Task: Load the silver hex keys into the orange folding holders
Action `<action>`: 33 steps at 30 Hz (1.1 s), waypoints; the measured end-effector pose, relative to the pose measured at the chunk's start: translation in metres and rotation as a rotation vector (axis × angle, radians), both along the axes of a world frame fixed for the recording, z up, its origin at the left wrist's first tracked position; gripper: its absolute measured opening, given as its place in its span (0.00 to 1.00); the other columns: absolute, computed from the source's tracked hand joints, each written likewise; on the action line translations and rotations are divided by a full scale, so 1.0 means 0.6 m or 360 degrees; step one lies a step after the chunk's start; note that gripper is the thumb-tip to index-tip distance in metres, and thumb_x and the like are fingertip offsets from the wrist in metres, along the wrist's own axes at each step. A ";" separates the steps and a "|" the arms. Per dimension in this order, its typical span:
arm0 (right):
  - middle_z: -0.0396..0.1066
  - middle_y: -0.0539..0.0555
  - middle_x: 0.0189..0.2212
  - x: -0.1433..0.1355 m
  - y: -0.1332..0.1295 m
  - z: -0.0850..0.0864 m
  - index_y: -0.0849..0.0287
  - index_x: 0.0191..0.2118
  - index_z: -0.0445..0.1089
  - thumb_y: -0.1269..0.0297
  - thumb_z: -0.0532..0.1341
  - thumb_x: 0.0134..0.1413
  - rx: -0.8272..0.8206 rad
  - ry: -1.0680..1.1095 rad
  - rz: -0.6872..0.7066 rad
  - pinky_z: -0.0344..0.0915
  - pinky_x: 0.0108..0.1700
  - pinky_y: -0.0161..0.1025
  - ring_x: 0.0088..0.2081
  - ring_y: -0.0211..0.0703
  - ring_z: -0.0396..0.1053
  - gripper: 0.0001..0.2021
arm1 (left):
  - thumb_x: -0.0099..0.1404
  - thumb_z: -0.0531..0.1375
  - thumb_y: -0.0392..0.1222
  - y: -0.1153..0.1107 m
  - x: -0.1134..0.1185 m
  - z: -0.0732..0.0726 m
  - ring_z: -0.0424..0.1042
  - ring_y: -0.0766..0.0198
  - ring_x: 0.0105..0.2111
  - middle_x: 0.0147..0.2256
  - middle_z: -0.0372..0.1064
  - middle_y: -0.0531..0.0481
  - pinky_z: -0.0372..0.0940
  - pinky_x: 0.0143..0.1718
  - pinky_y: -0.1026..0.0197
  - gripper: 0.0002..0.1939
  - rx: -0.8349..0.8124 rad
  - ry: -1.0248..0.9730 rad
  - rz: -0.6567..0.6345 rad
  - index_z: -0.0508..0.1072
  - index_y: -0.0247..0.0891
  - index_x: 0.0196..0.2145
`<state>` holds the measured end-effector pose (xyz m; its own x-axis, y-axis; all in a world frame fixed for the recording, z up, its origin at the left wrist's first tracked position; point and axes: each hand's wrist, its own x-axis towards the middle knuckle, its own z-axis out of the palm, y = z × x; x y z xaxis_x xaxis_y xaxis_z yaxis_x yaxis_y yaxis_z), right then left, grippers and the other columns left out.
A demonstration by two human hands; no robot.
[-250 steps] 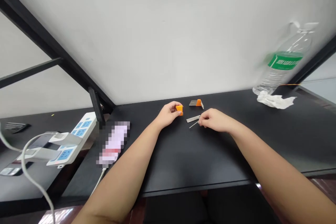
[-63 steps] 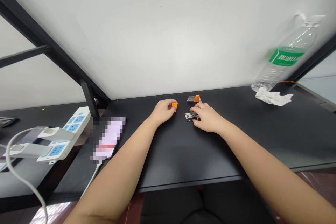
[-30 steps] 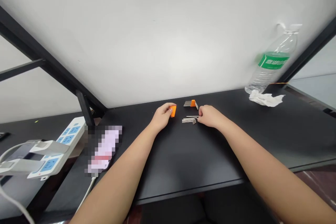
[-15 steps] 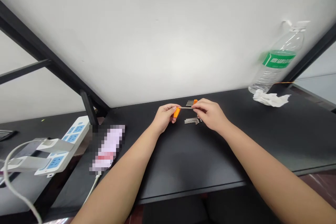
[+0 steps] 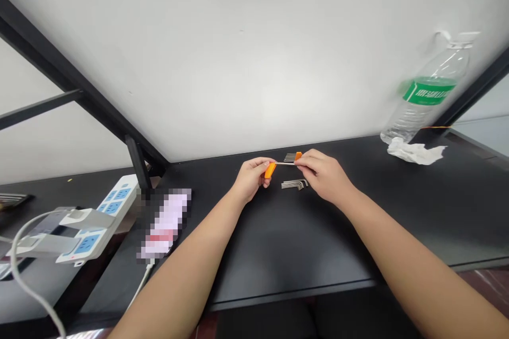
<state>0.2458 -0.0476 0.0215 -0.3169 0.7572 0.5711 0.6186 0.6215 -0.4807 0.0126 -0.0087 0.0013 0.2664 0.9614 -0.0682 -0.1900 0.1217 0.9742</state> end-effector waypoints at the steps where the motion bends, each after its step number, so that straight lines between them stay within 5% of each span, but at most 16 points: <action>1: 0.75 0.56 0.44 0.000 0.000 0.000 0.54 0.45 0.78 0.68 0.54 0.68 -0.0011 -0.0015 -0.0002 0.71 0.47 0.42 0.43 0.45 0.74 0.13 | 0.58 0.69 0.49 0.000 0.000 0.001 0.62 0.70 0.17 0.21 0.66 0.53 0.56 0.18 0.65 0.17 -0.0008 0.0000 0.0004 0.78 0.34 0.39; 9: 0.73 0.58 0.48 -0.008 -0.008 -0.005 0.55 0.49 0.75 0.72 0.50 0.69 0.0086 -0.0276 -0.0013 0.70 0.46 0.41 0.46 0.45 0.73 0.17 | 0.59 0.70 0.51 -0.010 0.007 0.006 0.65 0.69 0.17 0.22 0.69 0.52 0.61 0.19 0.64 0.18 0.0034 0.0116 -0.0162 0.80 0.34 0.39; 14: 0.72 0.59 0.50 -0.021 -0.005 -0.008 0.55 0.50 0.72 0.72 0.52 0.68 0.0023 -0.0220 0.0056 0.70 0.49 0.42 0.49 0.47 0.72 0.14 | 0.58 0.73 0.48 -0.011 0.007 -0.003 0.75 0.64 0.27 0.30 0.76 0.47 0.70 0.30 0.61 0.18 0.0049 0.0073 -0.0352 0.78 0.34 0.41; 18: 0.73 0.56 0.43 -0.026 0.002 -0.010 0.56 0.46 0.72 0.72 0.54 0.67 -0.0063 -0.0144 0.0103 0.68 0.45 0.40 0.42 0.44 0.71 0.10 | 0.57 0.73 0.46 -0.010 0.006 -0.005 0.77 0.63 0.31 0.32 0.77 0.46 0.71 0.36 0.60 0.18 0.0137 0.0135 -0.0416 0.77 0.34 0.41; 24: 0.74 0.56 0.44 -0.017 0.012 -0.012 0.55 0.46 0.72 0.69 0.55 0.67 -0.0118 -0.0124 0.0032 0.67 0.46 0.41 0.43 0.45 0.71 0.09 | 0.57 0.73 0.45 -0.012 0.009 0.001 0.78 0.60 0.34 0.34 0.78 0.45 0.72 0.40 0.57 0.19 0.0236 0.0256 -0.0386 0.74 0.34 0.41; 29: 0.74 0.55 0.38 0.016 0.024 -0.015 0.57 0.36 0.75 0.66 0.60 0.61 -0.0546 -0.0523 -0.0264 0.63 0.39 0.39 0.36 0.44 0.70 0.06 | 0.57 0.72 0.45 -0.003 0.002 -0.007 0.76 0.63 0.31 0.33 0.77 0.47 0.70 0.38 0.59 0.18 0.0262 0.0271 -0.0251 0.73 0.35 0.40; 33: 0.74 0.55 0.38 0.027 0.030 -0.020 0.55 0.33 0.75 0.68 0.61 0.58 -0.0718 -0.0661 -0.0276 0.62 0.38 0.39 0.37 0.44 0.71 0.06 | 0.56 0.73 0.45 0.003 0.002 -0.010 0.74 0.66 0.29 0.33 0.76 0.48 0.69 0.37 0.60 0.19 0.0307 0.0235 -0.0175 0.72 0.35 0.40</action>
